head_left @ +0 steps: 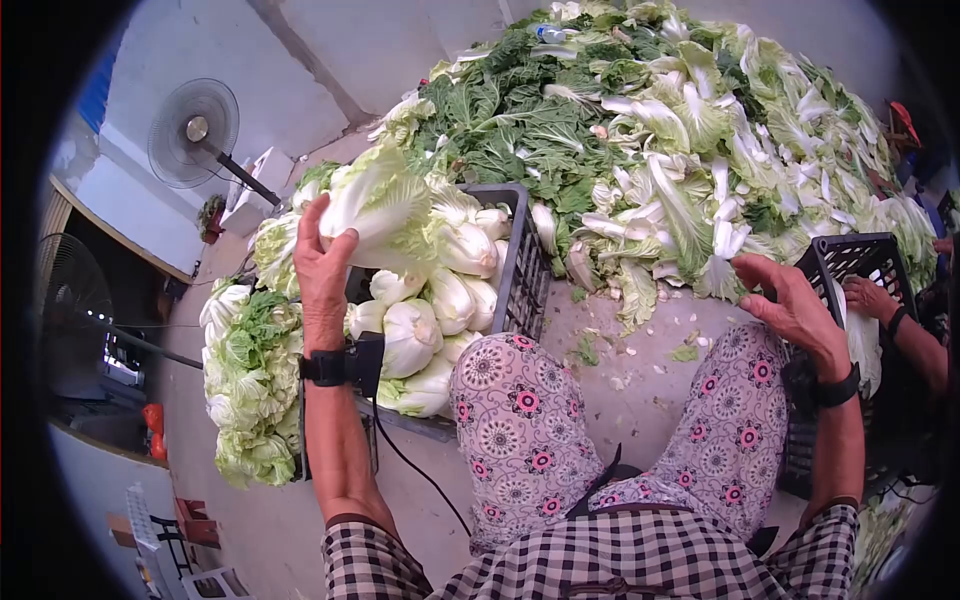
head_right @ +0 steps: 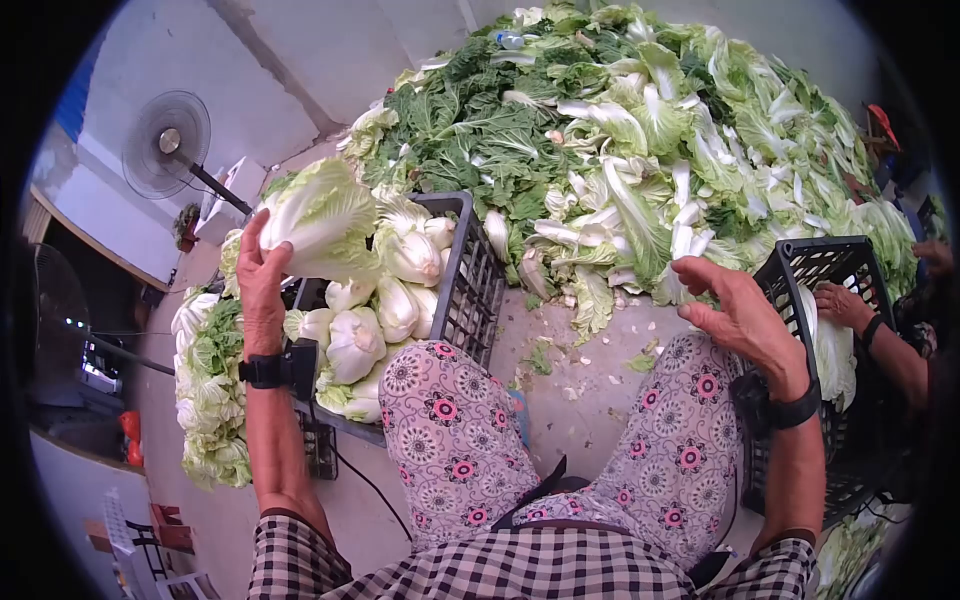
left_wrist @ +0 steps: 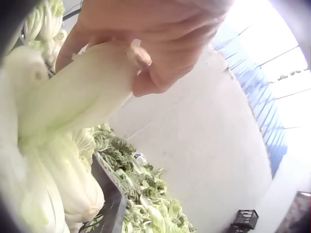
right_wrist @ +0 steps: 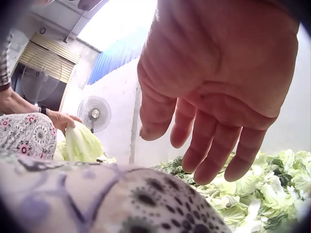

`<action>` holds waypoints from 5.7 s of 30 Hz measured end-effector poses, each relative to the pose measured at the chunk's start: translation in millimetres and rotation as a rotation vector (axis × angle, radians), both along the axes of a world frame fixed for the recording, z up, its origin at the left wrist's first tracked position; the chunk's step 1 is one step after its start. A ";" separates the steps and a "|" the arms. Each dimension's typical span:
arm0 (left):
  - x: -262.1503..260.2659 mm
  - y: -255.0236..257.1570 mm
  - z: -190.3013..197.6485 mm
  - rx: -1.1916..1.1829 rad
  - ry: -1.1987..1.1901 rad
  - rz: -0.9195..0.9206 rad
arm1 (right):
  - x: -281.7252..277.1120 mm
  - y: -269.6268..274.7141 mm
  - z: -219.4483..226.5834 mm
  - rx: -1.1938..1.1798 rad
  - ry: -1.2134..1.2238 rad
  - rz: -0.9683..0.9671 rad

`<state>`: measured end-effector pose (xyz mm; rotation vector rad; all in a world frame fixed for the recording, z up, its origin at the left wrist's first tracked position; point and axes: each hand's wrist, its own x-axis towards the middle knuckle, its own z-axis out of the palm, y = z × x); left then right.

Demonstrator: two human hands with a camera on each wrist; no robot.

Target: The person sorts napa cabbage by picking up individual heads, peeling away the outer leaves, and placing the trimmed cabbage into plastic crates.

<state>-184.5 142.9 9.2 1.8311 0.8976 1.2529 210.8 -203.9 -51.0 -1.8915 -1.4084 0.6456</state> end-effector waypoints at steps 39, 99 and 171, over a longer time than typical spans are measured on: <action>162.1 -155.4 -29.8 -0.579 -0.146 -0.793 | -84.6 49.3 12.2 0.497 0.831 -0.052; 75.2 -98.7 14.9 -0.163 0.097 -0.604 | 12.2 -86.2 18.1 0.085 0.047 -0.250; 176.0 -236.9 38.1 -0.123 0.492 -0.938 | 31.0 -177.4 56.4 0.798 0.394 -0.505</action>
